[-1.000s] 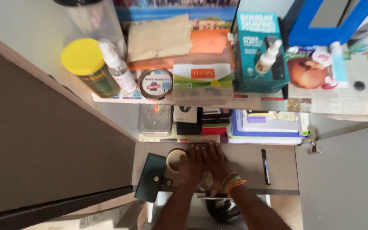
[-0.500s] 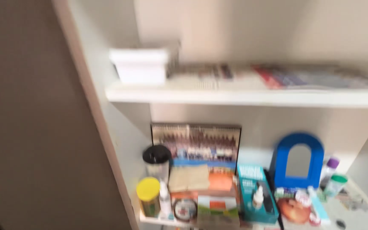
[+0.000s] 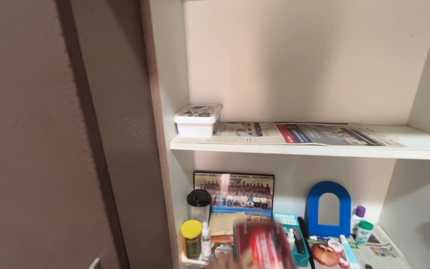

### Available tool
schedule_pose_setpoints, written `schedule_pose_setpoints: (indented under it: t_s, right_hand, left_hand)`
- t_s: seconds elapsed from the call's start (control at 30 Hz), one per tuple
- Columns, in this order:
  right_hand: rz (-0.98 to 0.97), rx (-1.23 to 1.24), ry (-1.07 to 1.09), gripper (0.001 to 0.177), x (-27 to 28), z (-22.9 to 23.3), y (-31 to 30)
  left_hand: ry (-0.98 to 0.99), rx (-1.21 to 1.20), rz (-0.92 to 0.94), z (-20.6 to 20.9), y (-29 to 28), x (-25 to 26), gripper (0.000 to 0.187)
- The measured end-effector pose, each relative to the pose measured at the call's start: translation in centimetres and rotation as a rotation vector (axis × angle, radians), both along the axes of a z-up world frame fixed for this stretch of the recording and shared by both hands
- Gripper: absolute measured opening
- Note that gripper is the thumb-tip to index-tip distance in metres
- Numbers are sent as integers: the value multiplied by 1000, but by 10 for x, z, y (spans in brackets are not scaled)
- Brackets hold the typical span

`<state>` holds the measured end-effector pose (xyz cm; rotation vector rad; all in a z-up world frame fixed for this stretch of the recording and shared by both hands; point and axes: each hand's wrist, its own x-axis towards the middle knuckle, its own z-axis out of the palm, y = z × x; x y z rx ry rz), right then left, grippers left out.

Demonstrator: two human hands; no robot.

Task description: Organize and arrange items on closet shelves and in drawers.

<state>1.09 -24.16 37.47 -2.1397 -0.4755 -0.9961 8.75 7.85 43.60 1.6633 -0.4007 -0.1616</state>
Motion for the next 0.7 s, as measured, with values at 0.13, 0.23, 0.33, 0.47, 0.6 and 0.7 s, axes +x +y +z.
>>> schedule_pose_setpoints:
  t_s: [0.13, 0.23, 0.33, 0.47, 0.6, 0.7]
  right_hand:
    - [14, 110, -39, 47, -66, 230, 70]
    - [-2, 137, -82, 41, -69, 333, 117]
    - [-54, 140, -52, 37, -62, 388, 128]
    - [-113, 166, 83, 43, -55, 408, 133]
    - [-130, 103, 60, 41, -56, 413, 130]
    - [-109, 99, 34, 40, -54, 420, 127]
  left_hand:
    - [46, -139, -64, 213, 11, -54, 39]
    - [-34, -283, -105, 289, 8, -30, 31]
    - [-86, -433, -162, 319, 3, 5, 23]
    - [-12, -531, -217, 341, 8, -14, 21]
    - [-102, -458, -202, 336, 16, -7, 32]
    - [-184, -451, -237, 339, 21, 9, 24]
